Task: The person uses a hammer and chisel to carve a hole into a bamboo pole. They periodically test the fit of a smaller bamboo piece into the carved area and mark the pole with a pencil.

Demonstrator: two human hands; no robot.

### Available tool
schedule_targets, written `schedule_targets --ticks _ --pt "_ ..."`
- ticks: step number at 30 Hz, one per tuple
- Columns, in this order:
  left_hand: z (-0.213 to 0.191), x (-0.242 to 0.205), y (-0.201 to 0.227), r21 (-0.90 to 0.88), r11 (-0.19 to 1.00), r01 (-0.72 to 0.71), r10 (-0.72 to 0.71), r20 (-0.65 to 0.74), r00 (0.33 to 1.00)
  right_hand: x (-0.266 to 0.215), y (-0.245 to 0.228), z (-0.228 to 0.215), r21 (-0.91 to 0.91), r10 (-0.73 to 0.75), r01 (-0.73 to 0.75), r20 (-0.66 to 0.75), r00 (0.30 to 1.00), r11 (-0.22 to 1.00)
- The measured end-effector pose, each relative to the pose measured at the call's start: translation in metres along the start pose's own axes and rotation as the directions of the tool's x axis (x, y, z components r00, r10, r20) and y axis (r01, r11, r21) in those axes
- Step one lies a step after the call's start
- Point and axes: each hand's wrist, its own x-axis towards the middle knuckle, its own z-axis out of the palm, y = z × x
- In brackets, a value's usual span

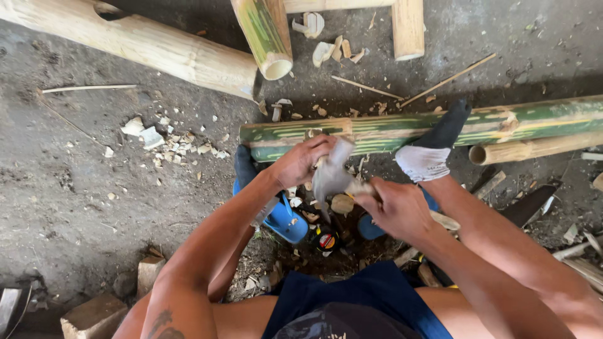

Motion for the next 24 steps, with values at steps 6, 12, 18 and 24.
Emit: schedule_targets --ticks 6,12,18,24 --pt "0.02 -0.009 -0.024 0.108 0.993 -0.046 0.041 0.044 0.998 -0.003 0.022 0.026 0.193 -0.093 0.098 -0.036 0.995 0.976" --pt "0.06 -0.007 -0.042 0.298 0.927 -0.226 0.202 0.111 0.973 -0.033 0.07 0.073 0.045 0.11 -0.116 0.122 0.986 0.992" --pt "0.097 0.016 -0.027 0.225 0.93 -0.292 0.305 -0.022 0.952 -0.071 0.072 0.064 0.178 0.039 -0.034 -0.021 0.999 0.983" --pt "0.09 0.032 -0.027 0.224 0.936 -0.271 0.281 -0.014 0.96 -0.07 0.058 0.042 0.111 0.089 -0.095 0.056 0.994 0.989"
